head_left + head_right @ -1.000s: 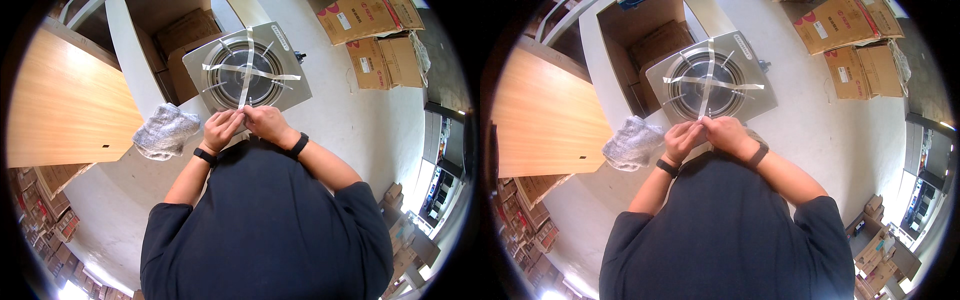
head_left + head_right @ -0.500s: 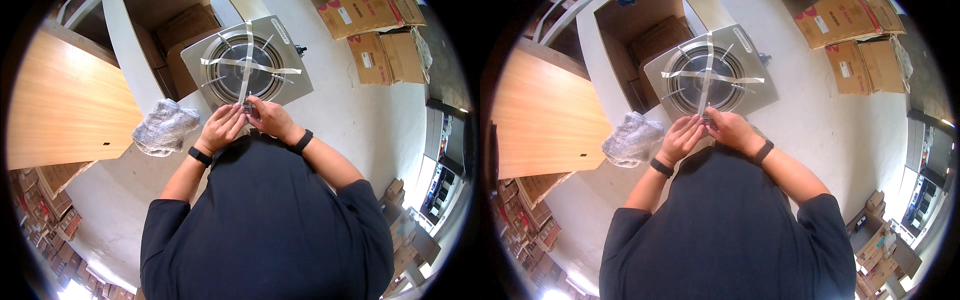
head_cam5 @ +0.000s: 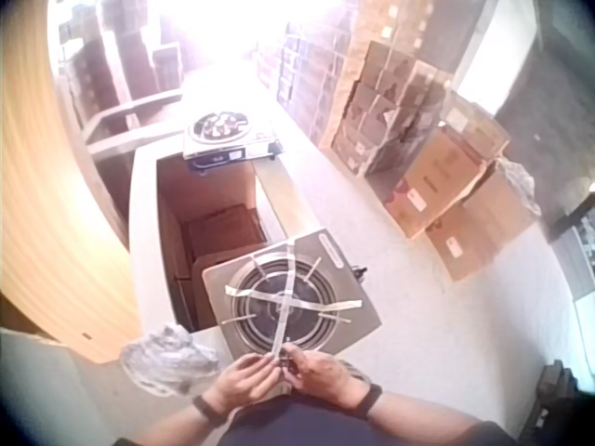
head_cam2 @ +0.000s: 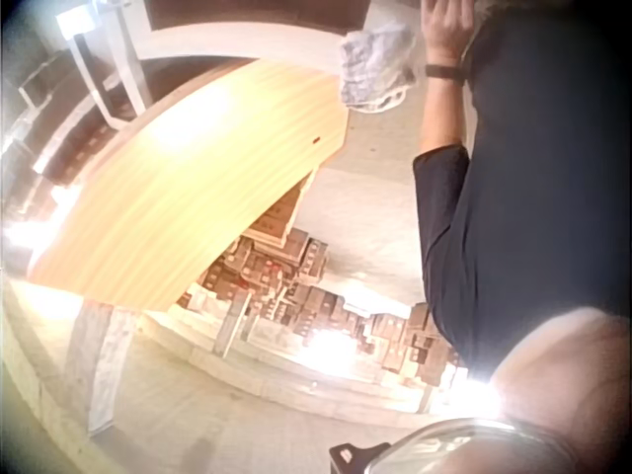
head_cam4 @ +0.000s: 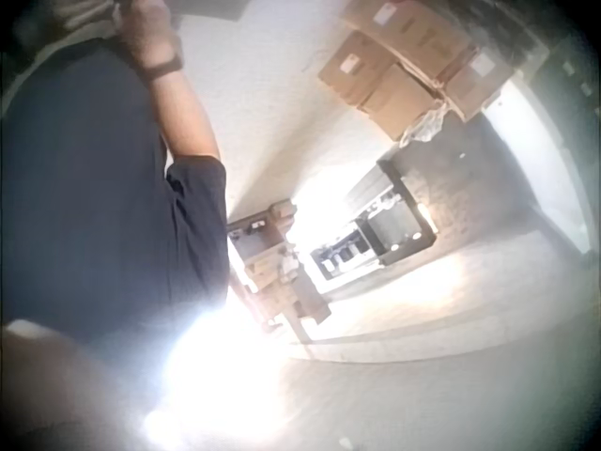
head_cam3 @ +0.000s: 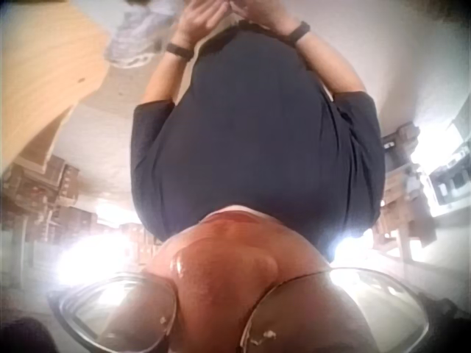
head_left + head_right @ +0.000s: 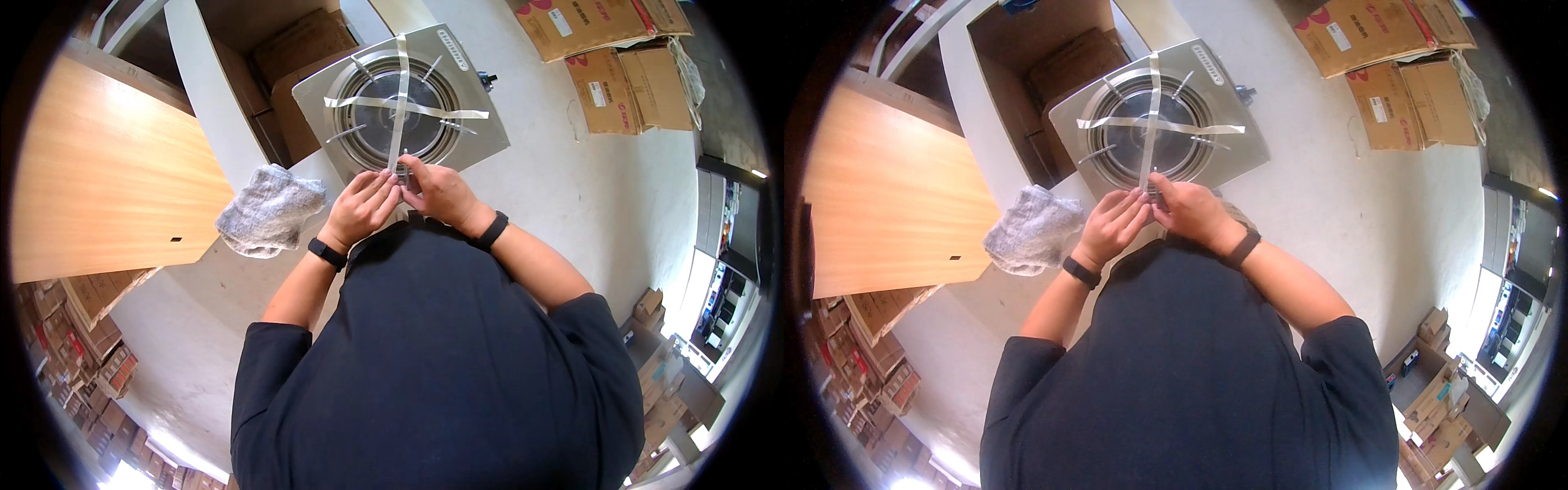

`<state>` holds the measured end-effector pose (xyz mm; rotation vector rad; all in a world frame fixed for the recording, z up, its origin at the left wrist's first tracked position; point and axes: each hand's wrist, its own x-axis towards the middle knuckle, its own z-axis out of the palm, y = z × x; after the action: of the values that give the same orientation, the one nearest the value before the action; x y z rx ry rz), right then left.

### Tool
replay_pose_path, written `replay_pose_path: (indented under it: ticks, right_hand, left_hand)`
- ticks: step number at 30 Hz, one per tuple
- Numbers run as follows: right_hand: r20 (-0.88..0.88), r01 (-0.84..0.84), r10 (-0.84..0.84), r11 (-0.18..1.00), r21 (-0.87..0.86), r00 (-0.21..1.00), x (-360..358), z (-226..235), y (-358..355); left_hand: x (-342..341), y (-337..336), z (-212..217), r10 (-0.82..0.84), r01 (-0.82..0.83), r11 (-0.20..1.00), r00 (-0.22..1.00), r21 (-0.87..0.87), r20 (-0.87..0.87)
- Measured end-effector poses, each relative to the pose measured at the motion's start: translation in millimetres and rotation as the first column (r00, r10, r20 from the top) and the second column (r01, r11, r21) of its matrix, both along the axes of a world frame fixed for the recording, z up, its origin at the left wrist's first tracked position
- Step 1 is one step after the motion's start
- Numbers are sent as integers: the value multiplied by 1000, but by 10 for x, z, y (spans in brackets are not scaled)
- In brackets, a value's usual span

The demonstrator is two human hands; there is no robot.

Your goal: The person assembles a portable gas stove by placing a metal grate over the burner and securing it with small metal clips. They then use a cloth to wipe the surface of the stove clean.

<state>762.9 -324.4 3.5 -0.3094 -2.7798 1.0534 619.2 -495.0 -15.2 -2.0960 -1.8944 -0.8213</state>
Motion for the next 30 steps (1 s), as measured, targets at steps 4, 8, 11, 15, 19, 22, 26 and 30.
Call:
replay_pose_path:
  ticks: [4, 8, 11, 15, 19, 22, 26, 30]
  right_hand:
    - [63, 19, -24, 997, 78, 998, -49, 135, -41]
    - [64, 62, -72, 988, 145, 995, -64, 180, -51]
    - [100, 47, -58, 993, 108, 993, -15, 291, 16]
    - [-243, 317, -256, 913, 259, 936, -36, 216, 425]
    - [-238, 399, -343, 882, 251, 909, 27, 101, 730]
    - [-203, 338, -297, 916, 214, 933, 62, 46, 816]
    - [-177, 348, -317, 918, 189, 932, 30, 46, 850]
    - [-167, 350, -324, 923, 160, 931, 40, -7, 902]
  left_hand:
    - [-11, -13, 14, 15, -15, 1000, 1000, 9, 24]
    - [-70, -14, 152, 40, -38, 999, 989, -17, 142]
    - [-256, -26, 298, 181, -190, 982, 942, 4, 281]
    - [-543, 30, 200, 455, -458, 885, 818, -78, 353]
    - [-541, 75, 90, 491, -460, 870, 781, -176, 386]
    - [-537, 98, 28, 534, -514, 843, 768, -157, 354]
    - [-493, 113, -9, 551, -539, 832, 772, -131, 318]
    - [-449, 107, 33, 548, -536, 833, 771, -134, 324]
